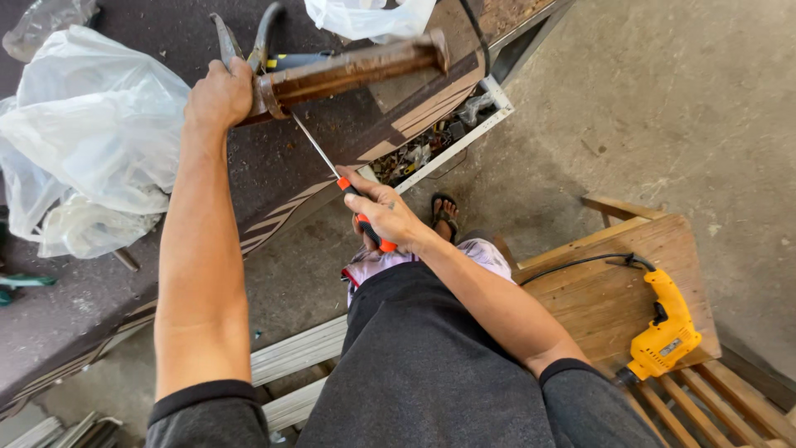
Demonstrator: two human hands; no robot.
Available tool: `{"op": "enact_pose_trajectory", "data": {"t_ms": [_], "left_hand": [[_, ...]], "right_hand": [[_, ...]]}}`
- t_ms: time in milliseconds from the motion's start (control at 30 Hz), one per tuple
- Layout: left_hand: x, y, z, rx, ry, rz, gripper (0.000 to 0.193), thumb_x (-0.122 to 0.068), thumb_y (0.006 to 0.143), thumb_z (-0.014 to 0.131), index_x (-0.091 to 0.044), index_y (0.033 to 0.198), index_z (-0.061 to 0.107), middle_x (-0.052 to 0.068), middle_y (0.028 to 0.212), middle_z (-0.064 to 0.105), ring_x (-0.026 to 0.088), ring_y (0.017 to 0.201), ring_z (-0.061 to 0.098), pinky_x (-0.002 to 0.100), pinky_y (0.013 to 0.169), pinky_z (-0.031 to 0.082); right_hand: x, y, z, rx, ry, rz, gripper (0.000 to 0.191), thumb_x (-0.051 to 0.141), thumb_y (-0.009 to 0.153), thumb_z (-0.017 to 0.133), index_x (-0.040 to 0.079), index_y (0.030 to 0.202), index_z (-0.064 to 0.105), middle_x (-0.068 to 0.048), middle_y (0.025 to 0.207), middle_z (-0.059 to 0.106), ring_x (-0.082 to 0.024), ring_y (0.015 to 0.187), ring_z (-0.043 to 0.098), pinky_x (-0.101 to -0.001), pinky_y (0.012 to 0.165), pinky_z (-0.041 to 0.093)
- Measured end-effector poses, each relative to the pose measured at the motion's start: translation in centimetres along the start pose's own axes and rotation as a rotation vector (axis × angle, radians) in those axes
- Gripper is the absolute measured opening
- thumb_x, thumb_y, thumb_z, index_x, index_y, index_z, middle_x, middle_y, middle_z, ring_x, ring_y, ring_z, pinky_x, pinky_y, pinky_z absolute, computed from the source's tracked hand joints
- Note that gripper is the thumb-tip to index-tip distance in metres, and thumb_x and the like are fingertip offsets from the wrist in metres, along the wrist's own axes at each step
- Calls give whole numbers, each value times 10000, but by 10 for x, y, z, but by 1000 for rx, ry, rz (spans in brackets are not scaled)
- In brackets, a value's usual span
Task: The person uses a screwdriver to scrape the inside of a rusty metal pipe, removing debris and rust. The person holds the pipe with one hand and scrapes with the other, rotating the pipe to access different areas.
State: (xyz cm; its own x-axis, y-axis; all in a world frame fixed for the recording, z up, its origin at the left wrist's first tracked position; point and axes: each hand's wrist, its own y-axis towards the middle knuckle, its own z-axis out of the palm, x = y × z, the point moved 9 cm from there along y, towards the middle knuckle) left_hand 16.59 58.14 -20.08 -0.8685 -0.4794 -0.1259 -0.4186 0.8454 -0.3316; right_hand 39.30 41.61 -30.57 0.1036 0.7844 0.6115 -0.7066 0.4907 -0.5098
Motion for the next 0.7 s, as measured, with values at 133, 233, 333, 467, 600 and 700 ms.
{"op": "enact_pose_trajectory", "data": {"t_ms": [133,233,333,467,600,700], "left_hand": [[-7,2,-3,-46,-17,50,623,-492,1079,306,61,1258,533,392,1214,597,587,1130,555,606,1006,407],[-2,-5,-4,-67,-37,-18,603,-497,1083,304,43,1242,521,399,1169,616,585,1115,570,618,994,415],[-1,-20,-6,-81,-58,-54,580,-493,1079,304,29,1242,499,409,1137,624,592,1100,571,631,980,415],[-4,-26,-7,-79,-100,-52,566,-479,1081,283,18,1267,479,402,1125,639,588,1090,585,630,978,423],[4,-17,-7,-73,-96,-80,610,-489,1082,299,63,1250,498,420,1150,618,587,1125,570,608,1002,420],[8,-9,-4,-36,-79,-62,644,-490,1076,295,91,1246,516,412,1178,609,574,1153,565,590,1025,415]], "right_hand": [[11,-1,21,-38,21,-134,606,213,1060,526,292,1634,349,-12,706,561,-96,463,543,-290,420,507],[14,-15,32,18,162,-54,627,226,1065,524,309,1650,314,-11,722,551,-86,525,580,-301,419,503],[17,-34,5,81,125,176,613,279,1020,504,348,1601,319,-50,608,576,-111,389,545,-285,342,440],[22,-26,-22,11,63,240,614,258,1005,523,328,1599,383,-30,614,594,-118,389,535,-287,360,440],[29,-2,-1,-27,-191,-141,614,264,1056,550,283,1643,375,5,665,560,-94,461,496,-282,438,480],[24,4,7,-216,-711,-224,597,293,1054,500,302,1619,308,-32,537,504,-120,374,374,-269,398,442]]}}
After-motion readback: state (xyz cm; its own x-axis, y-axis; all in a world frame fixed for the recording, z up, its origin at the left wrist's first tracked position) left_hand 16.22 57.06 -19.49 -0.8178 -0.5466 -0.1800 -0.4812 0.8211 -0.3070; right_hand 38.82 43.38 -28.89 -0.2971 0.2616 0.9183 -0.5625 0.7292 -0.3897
